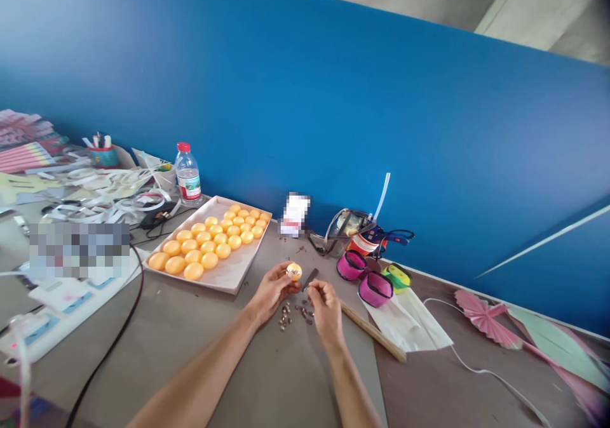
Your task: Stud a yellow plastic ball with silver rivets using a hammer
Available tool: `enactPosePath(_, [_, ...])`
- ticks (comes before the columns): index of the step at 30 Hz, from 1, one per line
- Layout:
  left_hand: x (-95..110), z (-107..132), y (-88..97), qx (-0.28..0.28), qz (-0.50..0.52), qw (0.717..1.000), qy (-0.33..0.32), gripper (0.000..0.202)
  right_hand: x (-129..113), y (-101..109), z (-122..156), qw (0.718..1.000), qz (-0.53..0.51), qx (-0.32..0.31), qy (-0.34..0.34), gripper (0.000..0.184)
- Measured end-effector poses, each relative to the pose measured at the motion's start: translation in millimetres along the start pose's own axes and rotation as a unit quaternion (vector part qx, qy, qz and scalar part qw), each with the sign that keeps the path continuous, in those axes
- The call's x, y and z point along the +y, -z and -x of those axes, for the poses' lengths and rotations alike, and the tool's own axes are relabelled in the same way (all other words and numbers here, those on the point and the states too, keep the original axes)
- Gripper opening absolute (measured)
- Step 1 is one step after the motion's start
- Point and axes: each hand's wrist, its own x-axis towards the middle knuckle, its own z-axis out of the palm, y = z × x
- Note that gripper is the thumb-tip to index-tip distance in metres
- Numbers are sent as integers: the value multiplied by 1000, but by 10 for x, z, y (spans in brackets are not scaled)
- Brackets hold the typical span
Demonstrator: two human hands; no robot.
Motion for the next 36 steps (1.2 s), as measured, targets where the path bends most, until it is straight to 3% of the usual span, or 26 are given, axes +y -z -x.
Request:
enactPosePath(5, [-3,9,-3,-23,-1,1000,14,44,-35,-5,-3,981,-174,-41,-79,23])
enactPosePath(8, [-5,20,-10,-35,-1,999,21,46,-68,-17,-1,971,-216,-33,-98,26])
enactPosePath(17, [-43,42,-13,-87,-4,996,25,39,-22,-25,-19,984,-160,-39,-70,21])
enactPosePath(25, [-45,46,-14,-111,-27,993,10,39,-77,-24,-7,976,-190,-64,-83,22])
enactPosePath(36, [-63,61,56,-94,-153,983,-30,43,-128,-4,20,957,-236,-92,-139,20])
